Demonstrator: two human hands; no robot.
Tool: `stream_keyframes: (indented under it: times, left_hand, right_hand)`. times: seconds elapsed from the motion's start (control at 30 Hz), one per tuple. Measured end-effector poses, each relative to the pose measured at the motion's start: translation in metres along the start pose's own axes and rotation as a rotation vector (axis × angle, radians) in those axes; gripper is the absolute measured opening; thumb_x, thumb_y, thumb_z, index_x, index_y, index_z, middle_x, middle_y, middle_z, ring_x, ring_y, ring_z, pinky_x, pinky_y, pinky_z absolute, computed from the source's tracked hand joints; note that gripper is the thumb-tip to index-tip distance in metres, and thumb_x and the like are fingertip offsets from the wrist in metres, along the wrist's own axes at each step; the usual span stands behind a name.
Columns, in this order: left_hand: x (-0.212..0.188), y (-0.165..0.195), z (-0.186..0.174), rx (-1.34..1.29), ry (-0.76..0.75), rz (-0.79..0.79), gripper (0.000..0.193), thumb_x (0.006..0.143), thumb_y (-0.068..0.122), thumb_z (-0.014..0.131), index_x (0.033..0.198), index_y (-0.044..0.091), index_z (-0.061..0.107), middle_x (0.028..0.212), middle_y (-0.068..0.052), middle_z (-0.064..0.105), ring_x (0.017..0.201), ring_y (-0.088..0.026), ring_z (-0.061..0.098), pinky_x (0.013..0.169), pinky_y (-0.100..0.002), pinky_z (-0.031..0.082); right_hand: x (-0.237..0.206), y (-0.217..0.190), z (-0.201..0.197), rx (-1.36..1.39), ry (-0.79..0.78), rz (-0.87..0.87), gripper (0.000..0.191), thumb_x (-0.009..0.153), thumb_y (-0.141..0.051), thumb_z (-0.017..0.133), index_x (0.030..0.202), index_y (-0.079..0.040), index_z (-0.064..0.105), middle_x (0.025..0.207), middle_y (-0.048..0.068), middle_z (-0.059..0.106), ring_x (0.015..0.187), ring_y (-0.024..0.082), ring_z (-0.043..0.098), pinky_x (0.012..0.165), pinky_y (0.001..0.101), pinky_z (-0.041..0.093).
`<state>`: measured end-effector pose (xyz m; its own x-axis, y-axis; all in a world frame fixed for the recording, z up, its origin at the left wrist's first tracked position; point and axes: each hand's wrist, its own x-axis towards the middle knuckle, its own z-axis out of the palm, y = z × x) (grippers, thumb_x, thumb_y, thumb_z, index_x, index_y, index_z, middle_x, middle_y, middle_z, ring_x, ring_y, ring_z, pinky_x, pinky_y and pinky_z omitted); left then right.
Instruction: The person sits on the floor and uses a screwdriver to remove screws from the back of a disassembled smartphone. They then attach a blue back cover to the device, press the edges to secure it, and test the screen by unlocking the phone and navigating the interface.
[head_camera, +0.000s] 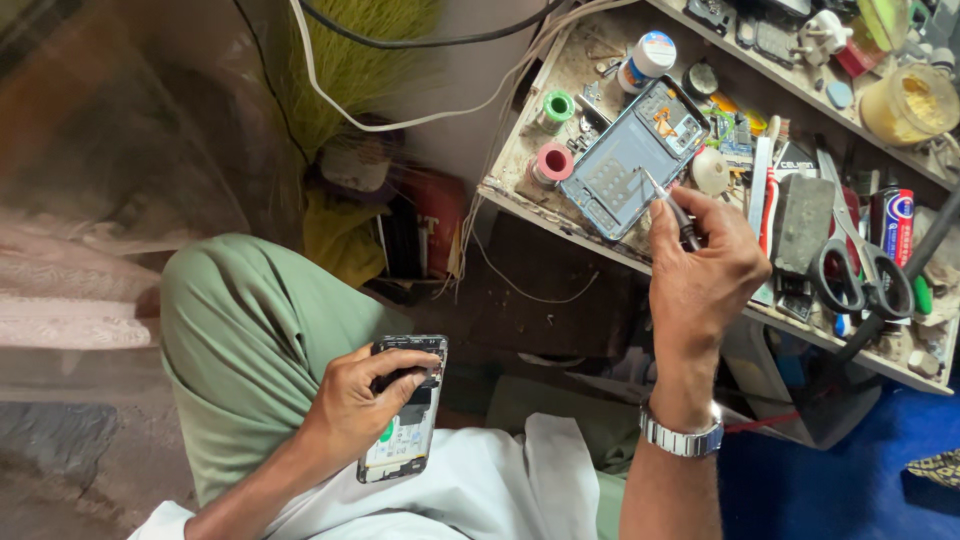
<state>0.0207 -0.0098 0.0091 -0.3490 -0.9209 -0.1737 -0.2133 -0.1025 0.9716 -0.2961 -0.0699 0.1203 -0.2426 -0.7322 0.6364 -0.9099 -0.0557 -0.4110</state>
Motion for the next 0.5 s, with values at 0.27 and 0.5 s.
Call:
stream_keyframes:
  times: [0.27, 0.5]
  left_hand:
    - [0.020, -0.008, -0.001, 0.018, 0.033, -0.001, 0.022, 0.088, 0.012, 0.074, 0.109, 0.012, 0.080, 0.088, -0.007, 0.074, 0.076, -0.012, 0.071, 0.069, -0.026, 0.057]
    - [0.023, -0.026, -0.008, -0.052, 0.044, -0.002, 0.024, 0.090, 0.021, 0.077, 0.112, 0.011, 0.080, 0.092, -0.007, 0.076, 0.081, -0.011, 0.068, 0.075, -0.025, 0.056]
  right_hand:
    - [0.002, -0.005, 0.004, 0.049, 0.013, 0.092, 0.017, 0.099, -0.007, 0.086, 0.112, 0.000, 0.077, 0.098, 0.010, 0.075, 0.081, 0.014, 0.070, 0.071, 0.0274, 0.054]
    - [-0.074, -0.059, -0.009, 0.282, -0.160, 0.257, 0.016, 0.093, -0.003, 0.080, 0.107, 0.003, 0.074, 0.095, 0.004, 0.073, 0.080, 0.007, 0.063, 0.072, 0.0214, 0.052]
